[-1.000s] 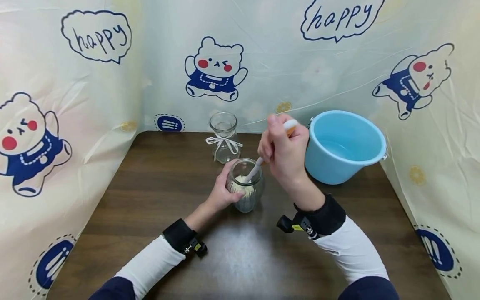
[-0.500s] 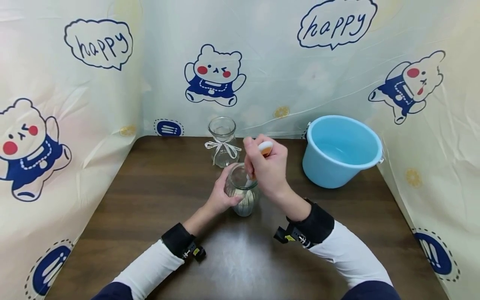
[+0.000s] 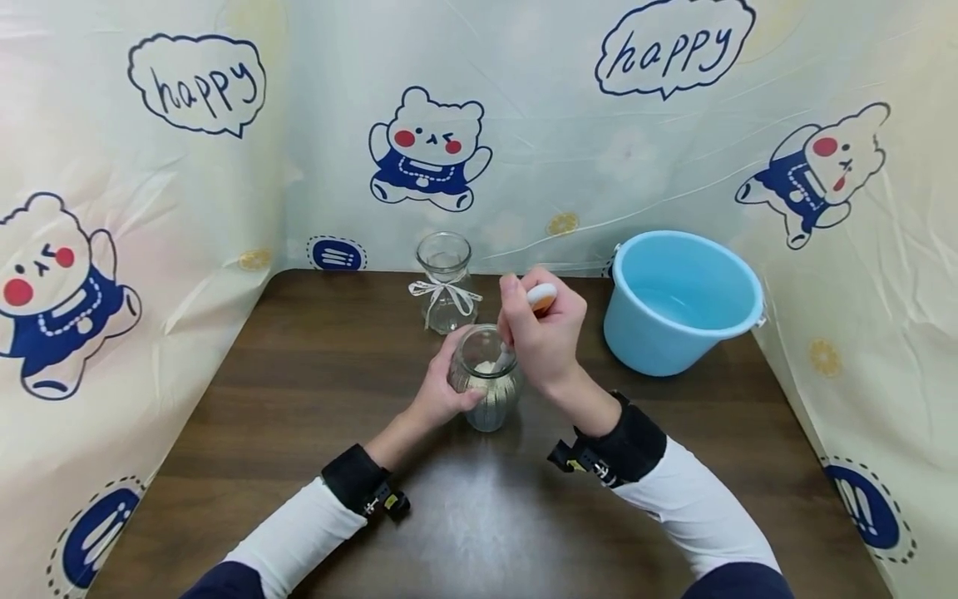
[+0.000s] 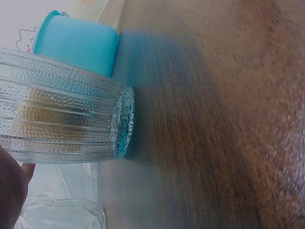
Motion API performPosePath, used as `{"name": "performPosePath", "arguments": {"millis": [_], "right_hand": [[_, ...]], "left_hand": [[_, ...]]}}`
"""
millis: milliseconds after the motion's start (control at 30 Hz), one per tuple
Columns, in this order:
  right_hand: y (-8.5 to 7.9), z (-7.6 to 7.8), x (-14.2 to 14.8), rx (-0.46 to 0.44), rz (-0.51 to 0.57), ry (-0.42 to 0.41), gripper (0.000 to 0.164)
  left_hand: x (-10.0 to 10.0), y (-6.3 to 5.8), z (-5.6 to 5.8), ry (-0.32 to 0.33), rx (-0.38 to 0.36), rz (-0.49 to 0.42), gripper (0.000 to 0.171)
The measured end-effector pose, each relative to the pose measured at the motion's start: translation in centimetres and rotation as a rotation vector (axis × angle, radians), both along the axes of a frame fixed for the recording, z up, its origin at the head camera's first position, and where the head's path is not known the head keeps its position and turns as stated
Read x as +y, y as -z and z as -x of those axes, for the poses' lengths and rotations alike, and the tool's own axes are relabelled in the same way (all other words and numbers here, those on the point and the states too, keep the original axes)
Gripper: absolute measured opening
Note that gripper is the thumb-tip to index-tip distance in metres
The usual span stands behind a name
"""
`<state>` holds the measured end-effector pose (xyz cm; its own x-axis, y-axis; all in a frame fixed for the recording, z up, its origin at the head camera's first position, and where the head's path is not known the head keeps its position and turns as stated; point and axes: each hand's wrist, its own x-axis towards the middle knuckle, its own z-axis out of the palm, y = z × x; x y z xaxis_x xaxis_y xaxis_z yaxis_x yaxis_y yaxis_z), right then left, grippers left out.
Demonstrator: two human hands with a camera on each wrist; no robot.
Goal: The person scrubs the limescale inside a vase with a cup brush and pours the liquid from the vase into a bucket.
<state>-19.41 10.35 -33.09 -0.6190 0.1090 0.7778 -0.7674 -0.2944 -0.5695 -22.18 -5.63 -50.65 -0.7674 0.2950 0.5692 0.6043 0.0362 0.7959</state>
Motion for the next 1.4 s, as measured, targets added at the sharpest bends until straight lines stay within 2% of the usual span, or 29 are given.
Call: {"name": "performPosePath", "arguments": {"millis": [133, 200, 300, 400, 467, 567, 700, 800, 967, 1067, 1200, 1300, 1400], "right_hand": [[-1.6, -0.1, 0.5, 0.03, 0.073, -0.039, 0.038], [-2.0, -0.3, 0.6, 0.036, 0.092, -0.041, 0.038], [-1.1, -0.5, 0.3, 0.045, 0.068, -0.018, 0.036], [0.6, -0.6, -0.3, 0.054, -0.014, 0.034, 0.035], [1.0, -0.6, -0.6, 0.062, -0.068, 0.057, 0.036], [0.3, -0.7, -0.7, 0.077, -0.096, 0.061, 0.038], [-1.4, -0.6, -0.4, 0.09, -0.054, 0.043, 0.043], [-1.2, -0.5, -0.3, 0.071, -0.066, 0.047, 0.044], [1.1, -0.3, -0.1, -0.076, -0.185, 0.073, 0.037], [2.1, -0.4, 0.2, -0.168, -0.268, 0.072, 0.026], [2.3, -0.7, 0.6, -0.238, -0.426, 0.024, 0.009], [2.0, -1.0, 0.9, -0.266, -0.553, 0.014, 0.008], [1.7, -1.1, 1.3, -0.253, -0.691, 0.101, 0.012]], "left_hand": [[-0.1, 0.0, 0.2, 0.005, 0.005, -0.009, 0.109], [-0.1, 0.0, 0.1, 0.001, 0.008, -0.001, 0.106], [-0.1, 0.1, -0.2, -0.006, -0.002, 0.009, 0.106], [-0.1, 0.2, -0.4, -0.006, -0.018, 0.014, 0.104], [-0.1, 0.1, -0.4, -0.002, -0.023, 0.013, 0.104], [-0.1, 0.1, -0.2, -0.001, -0.015, 0.013, 0.105], [-0.2, -0.1, 0.0, -0.009, -0.007, 0.012, 0.104], [-0.3, -0.2, -0.1, -0.005, -0.012, 0.009, 0.103], [-0.3, -0.2, -0.2, 0.016, -0.041, 0.01, 0.1], [-0.4, 0.0, -0.3, 0.017, -0.062, 0.025, 0.1], [-0.4, 0.3, -0.3, 0.028, -0.061, 0.01, 0.095], [-0.4, 0.4, -0.3, 0.033, -0.045, -0.004, 0.093], [-0.4, 0.2, -0.2, 0.021, -0.032, 0.002, 0.095]]}}
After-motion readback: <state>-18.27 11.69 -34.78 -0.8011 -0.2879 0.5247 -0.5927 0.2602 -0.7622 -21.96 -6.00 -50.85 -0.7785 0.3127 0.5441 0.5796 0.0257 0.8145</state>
